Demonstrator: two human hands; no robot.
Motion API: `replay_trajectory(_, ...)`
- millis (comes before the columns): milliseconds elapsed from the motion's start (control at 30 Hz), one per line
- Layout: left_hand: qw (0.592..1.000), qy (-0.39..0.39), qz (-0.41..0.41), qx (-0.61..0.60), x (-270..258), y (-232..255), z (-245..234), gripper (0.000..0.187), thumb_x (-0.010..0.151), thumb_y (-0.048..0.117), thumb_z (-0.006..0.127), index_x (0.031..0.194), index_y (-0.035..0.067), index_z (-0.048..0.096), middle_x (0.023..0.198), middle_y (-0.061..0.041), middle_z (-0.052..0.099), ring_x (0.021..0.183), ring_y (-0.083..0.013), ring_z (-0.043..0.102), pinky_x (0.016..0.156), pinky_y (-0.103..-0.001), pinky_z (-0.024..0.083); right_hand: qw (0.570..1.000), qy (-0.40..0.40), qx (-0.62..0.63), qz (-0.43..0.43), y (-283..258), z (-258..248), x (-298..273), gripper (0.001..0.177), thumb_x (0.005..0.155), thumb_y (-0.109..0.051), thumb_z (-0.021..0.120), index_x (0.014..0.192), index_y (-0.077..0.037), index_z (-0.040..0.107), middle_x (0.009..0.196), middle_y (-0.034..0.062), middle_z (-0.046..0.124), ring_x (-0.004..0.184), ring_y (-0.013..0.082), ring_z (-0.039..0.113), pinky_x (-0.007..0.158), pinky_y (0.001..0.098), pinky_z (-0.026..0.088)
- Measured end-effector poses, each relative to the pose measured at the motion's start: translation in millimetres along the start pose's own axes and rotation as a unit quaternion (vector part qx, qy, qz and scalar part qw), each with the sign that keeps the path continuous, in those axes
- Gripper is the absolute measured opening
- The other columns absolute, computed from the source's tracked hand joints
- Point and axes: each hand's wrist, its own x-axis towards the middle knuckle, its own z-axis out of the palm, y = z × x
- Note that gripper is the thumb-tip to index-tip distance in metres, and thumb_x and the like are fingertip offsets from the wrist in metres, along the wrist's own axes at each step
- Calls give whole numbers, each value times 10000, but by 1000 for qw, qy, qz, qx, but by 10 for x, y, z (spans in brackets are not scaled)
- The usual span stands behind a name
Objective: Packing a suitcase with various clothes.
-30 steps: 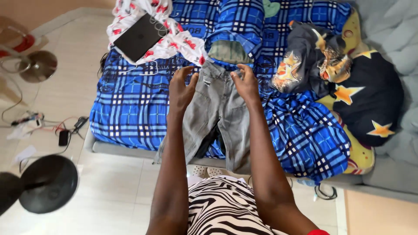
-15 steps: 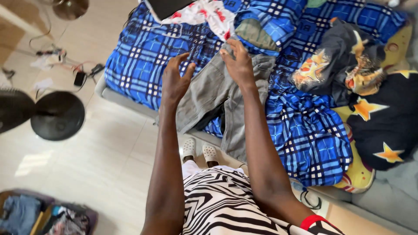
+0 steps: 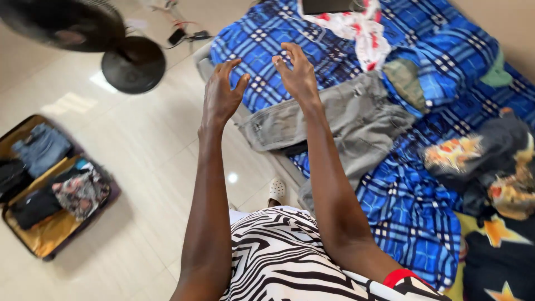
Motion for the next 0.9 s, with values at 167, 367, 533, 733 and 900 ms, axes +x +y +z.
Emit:
replay_trajectory(167,995,26,-92,33,-433,-301,-811,420,976,276,722,1329,67,632,1242,-182,653,1170,-378,632,978,-473,499,997,-65,6,-36,-458,849,-236,487,962,-287,751,1353,-41,595,1369,178,660,1330,324,614,1103,404,485)
replay_trajectory(367,980,100,-158,64,-1010,-639,-1680,428,984,304,701,1338,78,620,1277,-166,647,1189,-366,635,973,-473,509,986,-153,6,-67,-949,1820,-587,513,970,-329,723,1372,-43,584,1404,188,643,1338,345,601,1102,432,479)
replay_trajectory(533,964,152,-203,73,-1451,-812,-2256,431,988,324,685,1340,85,619,1290,-143,657,1208,-339,644,988,-454,524,968,-236,-4,-90,-1479,2433,-905,566,967,-393,710,1390,-45,567,1413,193,627,1343,370,582,1085,459,481)
replay_trajectory(733,938,209,-255,106,-1778,-1005,-2793,433,980,347,683,1330,98,631,1286,-145,651,1187,-341,646,976,-463,518,941,-313,4,-125,-1939,3072,-1040,626,974,-455,693,1424,-49,535,1452,189,599,1377,389,539,1102,483,461)
replay_trajectory(900,914,248,-289,142,-1902,-1170,-3162,442,983,366,691,1336,105,636,1299,-153,644,1195,-350,641,990,-469,516,918,-374,10,-135,-2285,3527,-1049,654,972,-496,665,1442,-65,518,1470,183,584,1395,377,528,1114,489,448)
